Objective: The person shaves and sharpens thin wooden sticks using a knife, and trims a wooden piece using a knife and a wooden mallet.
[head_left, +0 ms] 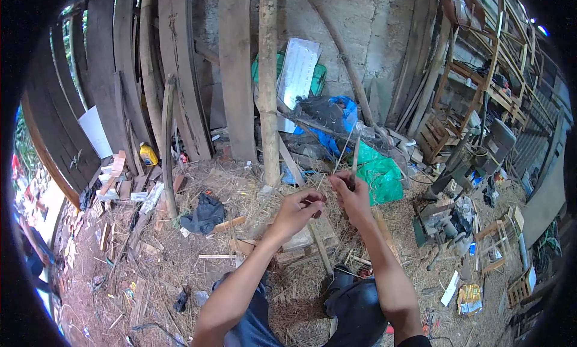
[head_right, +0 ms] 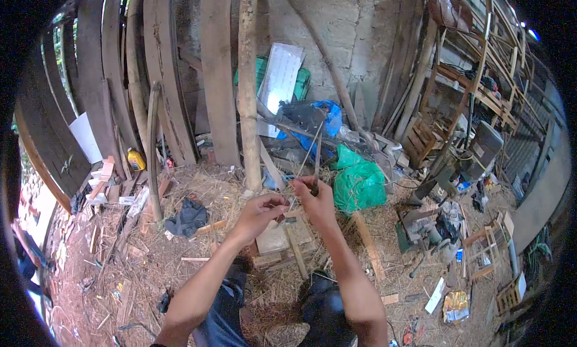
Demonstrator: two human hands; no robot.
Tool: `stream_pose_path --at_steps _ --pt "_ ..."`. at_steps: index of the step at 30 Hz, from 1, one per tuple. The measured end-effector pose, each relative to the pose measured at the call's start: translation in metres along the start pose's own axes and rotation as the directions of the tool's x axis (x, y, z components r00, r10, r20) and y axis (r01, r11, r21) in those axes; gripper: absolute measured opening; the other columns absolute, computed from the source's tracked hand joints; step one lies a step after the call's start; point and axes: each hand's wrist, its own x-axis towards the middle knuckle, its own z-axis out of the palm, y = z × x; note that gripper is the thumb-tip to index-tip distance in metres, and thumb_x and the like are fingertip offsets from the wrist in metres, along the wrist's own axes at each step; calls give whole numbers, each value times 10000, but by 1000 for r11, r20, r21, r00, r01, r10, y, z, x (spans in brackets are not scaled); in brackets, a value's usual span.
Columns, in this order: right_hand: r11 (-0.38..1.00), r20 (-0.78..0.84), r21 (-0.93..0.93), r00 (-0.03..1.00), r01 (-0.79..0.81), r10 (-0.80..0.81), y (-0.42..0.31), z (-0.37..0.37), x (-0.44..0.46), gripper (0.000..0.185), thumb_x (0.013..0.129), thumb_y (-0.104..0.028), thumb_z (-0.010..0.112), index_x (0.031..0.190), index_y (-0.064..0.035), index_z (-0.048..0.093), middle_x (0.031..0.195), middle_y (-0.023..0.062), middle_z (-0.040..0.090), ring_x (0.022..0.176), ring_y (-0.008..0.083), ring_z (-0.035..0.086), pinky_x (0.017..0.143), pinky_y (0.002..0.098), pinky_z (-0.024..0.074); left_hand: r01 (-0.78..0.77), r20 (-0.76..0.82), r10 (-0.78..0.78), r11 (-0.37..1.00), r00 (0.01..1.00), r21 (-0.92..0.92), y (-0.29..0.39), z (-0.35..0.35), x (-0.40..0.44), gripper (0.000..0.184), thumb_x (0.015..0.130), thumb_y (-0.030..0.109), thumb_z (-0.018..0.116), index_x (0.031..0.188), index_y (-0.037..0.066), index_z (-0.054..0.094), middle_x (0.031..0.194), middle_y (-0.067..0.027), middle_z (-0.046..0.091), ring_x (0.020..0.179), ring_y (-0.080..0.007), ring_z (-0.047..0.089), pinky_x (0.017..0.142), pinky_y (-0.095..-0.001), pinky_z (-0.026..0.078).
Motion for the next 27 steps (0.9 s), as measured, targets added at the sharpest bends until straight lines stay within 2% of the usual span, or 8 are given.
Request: stream_pose_path --at_steps 6,9,11,12,14,20,24,27 --pt "996 109 -59 992 70 -63 -7 15 -10 147 885 -103 560 919 30 611 672 -9 572 619 40 491 551 211 397 78 -55 -106 927 993 -368 0 1 5 222 904 75 534 1117 11 531 829 -6 532 639 -49 462 558 -196 375" --pt "964 -16 -243 994 105 -113 -7 5 -9 145 832 -112 601 905 9 631 596 36 589 551 114 567 536 263 447 28 -82 -78 873 994 -487 10 2 1 270 909 68 505 1176 27 514 799 21 480 583 -33 375 517 -181 315" --pt "660 46 -705 946 259 -322 -4 -3 -8 173 742 -164 640 865 -45 664 577 105 610 553 257 629 548 352 497 152 -10 -181 855 983 -495 17 4 -3 341 893 55 493 1228 98 532 751 61 431 571 -33 341 510 -177 286" --pt "660 39 -708 946 253 -321 -8 -3 -10 173 742 -164 640 865 -45 664 577 105 610 553 257 629 548 352 497 158 -2 -183 855 983 -494 16 5 -3 341 893 55 493 1228 98 532 751 61 431 571 -33 341 510 -177 286" --pt "407 176 -876 956 260 -233 -17 2 -14 176 665 -226 649 780 -97 682 629 149 624 620 340 631 586 418 512 256 174 -195 839 965 -480 9 7 -3 405 903 81 477 1302 149 492 758 76 421 565 -25 334 503 -176 271" --pt "358 -25 -928 943 101 -331 -8 -2 -5 124 637 -211 675 668 -93 651 614 137 624 585 328 620 553 420 489 337 304 -190 753 933 -565 4 11 -6 492 917 104 451 1396 169 357 758 62 395 558 -21 304 483 -179 249" --pt "380 -69 -923 941 66 -331 -8 -5 -1 238 766 -269 612 630 -77 644 572 155 605 552 343 608 543 432 485 341 274 -214 714 938 -612 13 16 -7 393 912 70 458 1302 81 419 783 27 414 534 -35 293 460 -179 236" --pt "368 -133 -930 923 10 -361 -14 -11 3 350 844 -297 542 608 -57 639 551 177 589 531 364 596 540 451 484 369 292 -232 685 928 -629 16 17 -10 438 913 83 463 1344 107 387 771 34 397 533 -34 291 457 -176 235"
